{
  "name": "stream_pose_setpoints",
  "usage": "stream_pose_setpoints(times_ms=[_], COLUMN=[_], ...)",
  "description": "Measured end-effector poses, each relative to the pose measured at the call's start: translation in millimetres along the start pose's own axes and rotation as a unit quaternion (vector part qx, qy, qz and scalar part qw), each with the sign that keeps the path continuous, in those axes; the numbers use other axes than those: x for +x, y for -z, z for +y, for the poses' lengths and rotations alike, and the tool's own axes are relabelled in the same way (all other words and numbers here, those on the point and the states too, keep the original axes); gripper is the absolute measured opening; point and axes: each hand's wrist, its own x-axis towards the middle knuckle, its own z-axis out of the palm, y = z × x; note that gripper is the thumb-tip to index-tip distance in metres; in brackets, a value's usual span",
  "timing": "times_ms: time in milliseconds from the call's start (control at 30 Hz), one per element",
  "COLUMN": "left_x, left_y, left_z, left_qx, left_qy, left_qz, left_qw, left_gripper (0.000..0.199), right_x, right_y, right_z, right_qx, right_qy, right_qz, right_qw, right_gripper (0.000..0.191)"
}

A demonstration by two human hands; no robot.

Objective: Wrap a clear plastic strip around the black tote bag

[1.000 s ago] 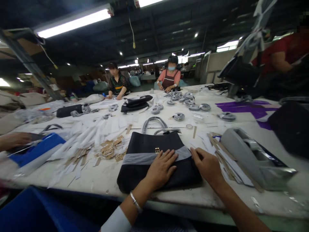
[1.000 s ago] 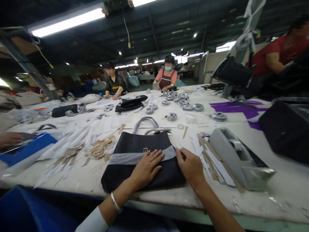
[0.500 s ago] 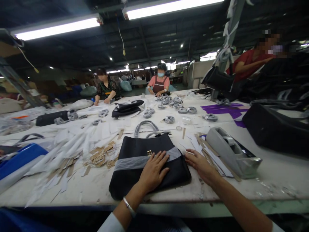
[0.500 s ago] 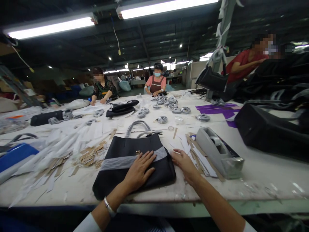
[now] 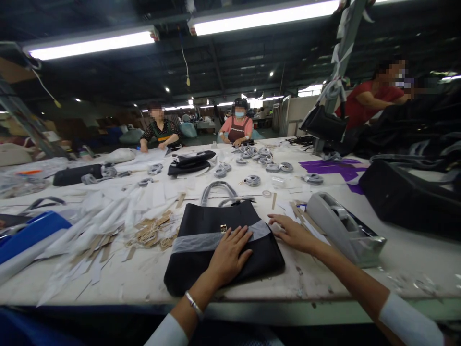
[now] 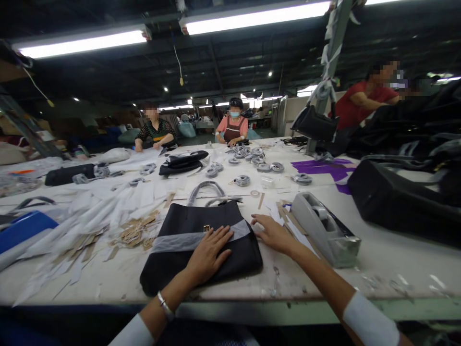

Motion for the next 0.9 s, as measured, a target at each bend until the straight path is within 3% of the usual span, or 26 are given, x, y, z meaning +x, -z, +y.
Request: stream_pose_setpoints(times_ms=[133, 267, 433, 567, 633, 733, 800, 900], left_x=[0, 0, -1, -1, 0, -1, -1, -1], left_y=[0.1, 1.2, 1.6, -0.1, -1.4, -2.8, -2.6, -1.2], left_z=[0, 0, 0, 0, -1, -1, -1, -1], left_qx=[-0.003, -0.007, -0.012, -0.014, -0.014, -0.014, -0.013, -0.012], left_qy=[0.006, 0.006, 0.002, 0.002, 0.003, 0.004, 0.004, 0.002], left_qz=[-0.001, -0.003, 0.012, 0.018, 0.017, 0.014, 0.017, 0.02], left_qw=[1.0, 1.0, 1.0, 1.0, 1.0, 1.0, 1.0, 1.0], left_gripper=[0.052, 0.052, 0.052, 0.051, 0.051, 0.051, 0.051, 0.051], right_x=[15, 30, 46, 43, 32, 6, -11, -27], right_y=[18, 34, 74, 102, 100, 76, 54, 24], right_z=[5, -7, -34, -44, -43, -36, -27, -18], right_qx=[-0.041, -0.038, -0.045, -0.136, -0.117, 0.056, 0.2, 0.391], right_qy=[0.045, 0.071, -0.006, -0.116, -0.222, -0.346, -0.349, -0.289], right_qz=[-0.1, -0.145, -0.18, -0.116, -0.108, -0.146, -0.124, -0.004], right_qw=[0.993, 0.986, 0.983, 0.977, 0.962, 0.925, 0.907, 0.874], right_gripper=[0.02, 0.023, 0.034, 0.042, 0.05, 0.053, 0.045, 0.051])
